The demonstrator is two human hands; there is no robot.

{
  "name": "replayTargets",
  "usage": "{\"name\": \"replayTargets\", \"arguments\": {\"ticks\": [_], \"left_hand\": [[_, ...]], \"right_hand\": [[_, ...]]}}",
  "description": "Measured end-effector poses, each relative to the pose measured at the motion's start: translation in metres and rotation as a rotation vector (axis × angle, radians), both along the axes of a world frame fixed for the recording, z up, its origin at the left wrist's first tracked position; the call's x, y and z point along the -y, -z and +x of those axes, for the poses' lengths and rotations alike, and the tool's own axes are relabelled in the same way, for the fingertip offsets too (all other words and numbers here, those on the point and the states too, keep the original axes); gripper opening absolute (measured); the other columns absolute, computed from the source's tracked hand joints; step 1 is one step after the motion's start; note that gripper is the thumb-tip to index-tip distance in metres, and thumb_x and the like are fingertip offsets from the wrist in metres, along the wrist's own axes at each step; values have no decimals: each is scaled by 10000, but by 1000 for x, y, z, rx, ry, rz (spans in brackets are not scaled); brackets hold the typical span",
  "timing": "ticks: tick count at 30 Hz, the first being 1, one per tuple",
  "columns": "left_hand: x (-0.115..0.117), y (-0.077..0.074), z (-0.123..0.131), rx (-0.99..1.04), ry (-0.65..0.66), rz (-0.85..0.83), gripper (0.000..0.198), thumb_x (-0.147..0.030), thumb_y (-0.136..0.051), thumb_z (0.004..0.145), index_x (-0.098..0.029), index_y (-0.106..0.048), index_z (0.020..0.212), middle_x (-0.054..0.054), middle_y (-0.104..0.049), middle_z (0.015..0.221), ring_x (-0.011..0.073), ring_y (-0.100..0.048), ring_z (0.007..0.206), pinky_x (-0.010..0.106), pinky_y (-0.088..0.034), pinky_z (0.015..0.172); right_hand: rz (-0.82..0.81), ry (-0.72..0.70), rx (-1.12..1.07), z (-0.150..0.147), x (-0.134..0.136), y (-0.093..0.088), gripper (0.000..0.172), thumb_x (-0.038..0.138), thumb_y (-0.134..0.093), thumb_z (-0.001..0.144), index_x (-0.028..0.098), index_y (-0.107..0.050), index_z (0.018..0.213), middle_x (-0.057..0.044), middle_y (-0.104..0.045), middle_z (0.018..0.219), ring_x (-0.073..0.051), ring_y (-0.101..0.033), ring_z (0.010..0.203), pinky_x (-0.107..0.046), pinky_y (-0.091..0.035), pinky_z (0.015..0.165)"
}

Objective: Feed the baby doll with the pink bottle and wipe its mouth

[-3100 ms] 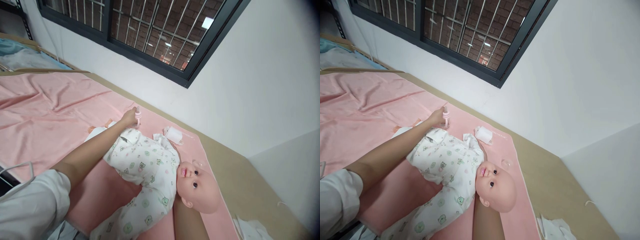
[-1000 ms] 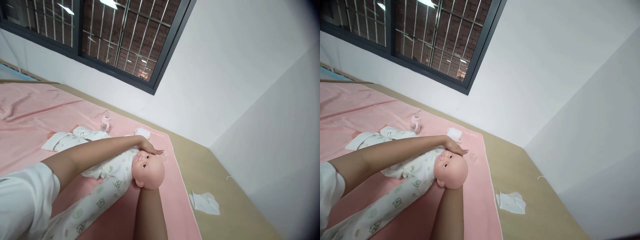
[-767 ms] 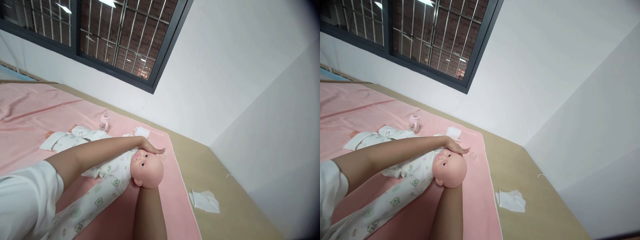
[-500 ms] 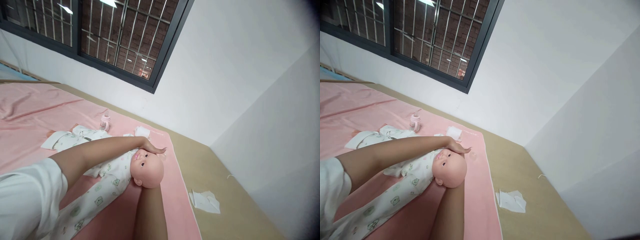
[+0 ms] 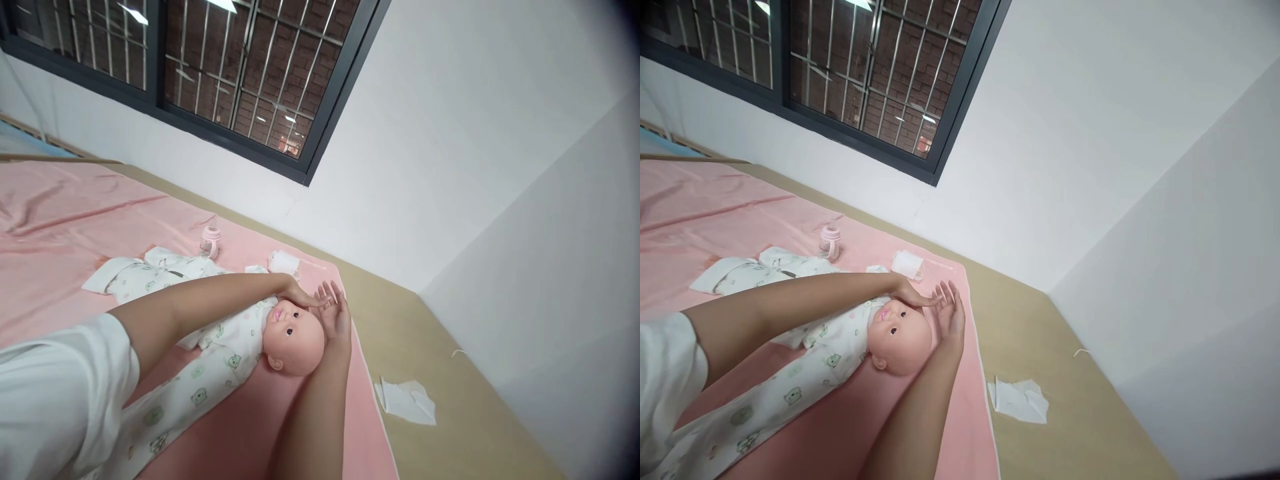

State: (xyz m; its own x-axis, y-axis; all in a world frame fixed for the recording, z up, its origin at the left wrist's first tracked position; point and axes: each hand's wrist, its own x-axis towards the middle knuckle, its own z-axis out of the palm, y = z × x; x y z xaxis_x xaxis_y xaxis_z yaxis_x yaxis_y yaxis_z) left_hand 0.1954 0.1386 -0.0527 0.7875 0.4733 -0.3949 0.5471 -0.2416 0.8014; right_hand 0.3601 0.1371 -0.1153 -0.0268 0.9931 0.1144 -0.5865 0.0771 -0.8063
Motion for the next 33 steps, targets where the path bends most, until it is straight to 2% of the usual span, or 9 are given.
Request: {"name": "replayTargets", "arguments": {"ticks": [3, 7, 11, 16, 18, 21, 26, 33], "left_hand": [[0, 4, 2, -57, 21, -188, 771, -820, -371, 746, -255, -593, 1222, 79, -607, 1283, 287, -500, 1242, 381, -476, 954], [-2, 5, 5, -40, -32, -158, 767, -835, -403, 720, -248, -652, 1146, 93, -659, 1191, 295, -575, 1142, 386, -504, 902], [-18, -4, -5, 51, -252, 8, 829, -873, -341, 713, -180, -704, 990, 133, -680, 1100, 277, -628, 984, 372, -524, 833], [-49, -11, -45, 192, -629, 209, 988, -893, -109, 724, -115, -679, 936, 173, -590, 1217, 263, -597, 962, 341, -504, 812], [-58, -9, -66, 209, -748, 227, 1007, -891, -77, 721, -118, -672, 973, 169, -551, 1266, 273, -581, 982, 335, -503, 800], [-63, -3, -95, 208, -848, 177, 1030, -889, -42, 717, -121, -660, 1019, 168, -498, 1326, 267, -570, 982, 316, -506, 776], [-61, 6, -120, 197, -908, 89, 1005, -879, -41, 728, -126, -635, 1027, 166, -456, 1372, 263, -560, 999, 289, -504, 771], [-67, 15, -122, 184, -888, 34, 886, -871, -152, 751, -148, -621, 959, 155, -477, 1373, 300, -528, 1098, 308, -488, 809]], "right_hand": [[-15, 7, -75, 13, 6, -3, 316, 414, -572, 817, 239, -636, 1072, -41, -617, 1224, -142, -600, 1115, -352, -448, 1032], [-39, 20, -125, 15, 9, -2, 299, 412, -536, 838, 245, -645, 1060, -23, -634, 1199, -130, -610, 1095, -338, -462, 1014], [-96, -3, -107, 9, 5, 2, 281, 405, -543, 835, 248, -652, 1040, -31, -633, 1207, -126, -624, 1060, -341, -477, 996], [-160, -27, -89, 3, 2, 4, 246, 380, -536, 850, 232, -661, 1001, -29, -661, 1154, -134, -638, 1045, -323, -506, 950], [-184, -32, -79, 1, 2, 5, 236, 366, -528, 859, 225, -662, 993, -28, -675, 1122, -136, -648, 1022, -318, -520, 922], [-200, -42, -62, -1, 2, 6, 233, 359, -535, 861, 216, -660, 997, -41, -686, 1090, -142, -660, 993, -320, -531, 898], [-191, -52, -20, -2, 0, 10, 261, 381, -605, 819, 223, -653, 1022, -56, -682, 1103, -155, -664, 987, -337, -538, 896], [-181, -54, 22, -3, -2, 15, 308, 368, -644, 786, 239, -634, 1065, -45, -677, 1117, -170, -669, 972, -358, -555, 873]]}}
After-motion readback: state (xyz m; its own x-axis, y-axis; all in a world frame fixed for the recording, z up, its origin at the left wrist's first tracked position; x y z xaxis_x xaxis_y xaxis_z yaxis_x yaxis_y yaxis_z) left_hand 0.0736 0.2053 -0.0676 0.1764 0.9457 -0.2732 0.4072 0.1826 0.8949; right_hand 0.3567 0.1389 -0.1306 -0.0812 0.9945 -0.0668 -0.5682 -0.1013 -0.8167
